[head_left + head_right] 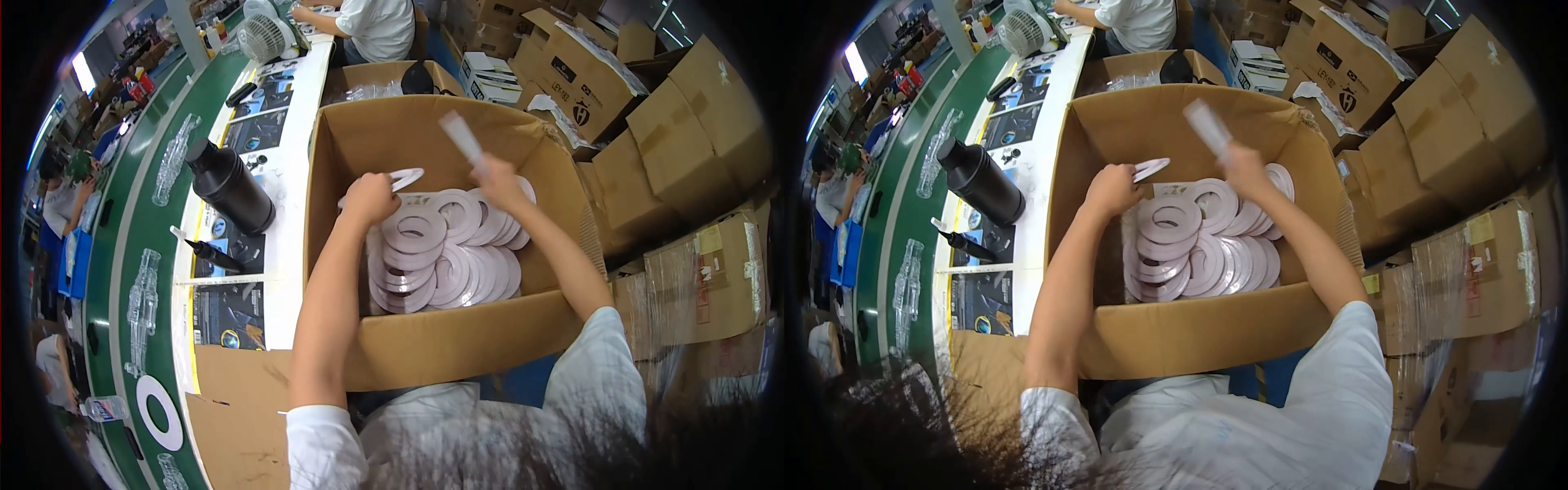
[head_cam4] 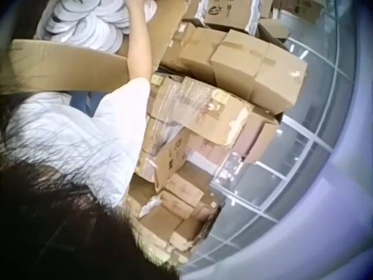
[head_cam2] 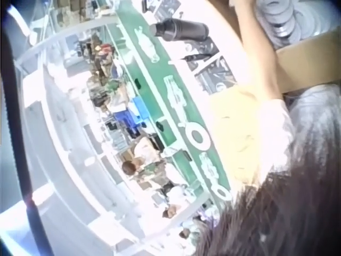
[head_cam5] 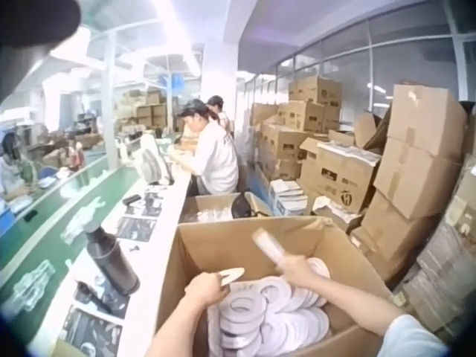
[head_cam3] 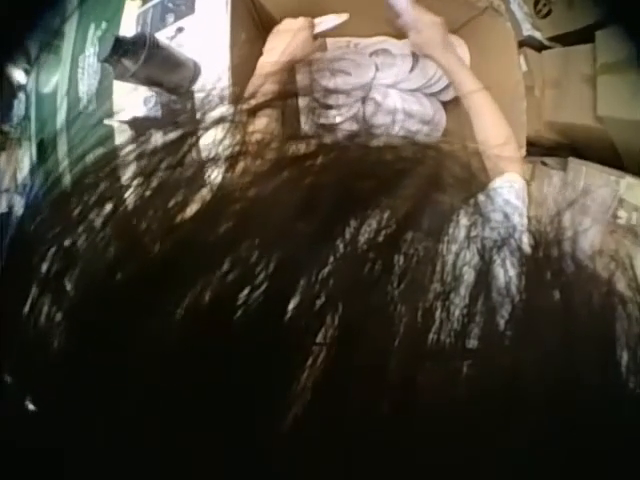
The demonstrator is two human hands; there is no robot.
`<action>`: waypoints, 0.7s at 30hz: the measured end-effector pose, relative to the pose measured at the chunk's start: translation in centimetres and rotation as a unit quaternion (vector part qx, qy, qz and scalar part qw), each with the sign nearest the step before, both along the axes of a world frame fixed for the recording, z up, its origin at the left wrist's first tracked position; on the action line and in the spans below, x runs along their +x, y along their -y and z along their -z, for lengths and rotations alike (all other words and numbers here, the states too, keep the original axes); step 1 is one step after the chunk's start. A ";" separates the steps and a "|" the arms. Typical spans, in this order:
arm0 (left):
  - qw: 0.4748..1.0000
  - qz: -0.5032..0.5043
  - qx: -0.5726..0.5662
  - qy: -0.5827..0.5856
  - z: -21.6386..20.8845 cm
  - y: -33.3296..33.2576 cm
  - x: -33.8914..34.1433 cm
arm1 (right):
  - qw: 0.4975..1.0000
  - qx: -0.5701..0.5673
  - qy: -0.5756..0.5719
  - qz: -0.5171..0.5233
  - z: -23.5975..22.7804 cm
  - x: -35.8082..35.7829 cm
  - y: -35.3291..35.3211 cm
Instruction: Applying a sealant or adhesive to white ring-shaped components and packing them into a shipping box.
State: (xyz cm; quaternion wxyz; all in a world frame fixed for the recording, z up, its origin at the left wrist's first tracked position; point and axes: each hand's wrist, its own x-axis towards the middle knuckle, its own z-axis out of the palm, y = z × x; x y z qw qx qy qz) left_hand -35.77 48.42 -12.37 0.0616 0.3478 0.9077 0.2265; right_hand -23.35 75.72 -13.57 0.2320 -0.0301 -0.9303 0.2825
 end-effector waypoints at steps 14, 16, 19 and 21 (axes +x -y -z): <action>0.969 -0.064 0.172 0.165 2.9 -0.3 -0.7 | 0.993 -0.106 -0.055 -0.008 -1.5 -2.1 1.7; 0.965 -0.065 0.182 0.176 3.0 -0.5 -0.9 | 0.992 -0.074 -0.096 0.029 -1.8 -1.9 2.2; 0.959 -0.094 0.191 0.187 3.6 0.0 -1.4 | 0.974 -0.037 0.175 -0.140 -0.6 -0.4 6.5; 0.983 -0.022 0.109 0.146 5.0 0.0 -1.5 | 0.994 0.015 -0.069 -0.084 -1.3 -1.5 3.0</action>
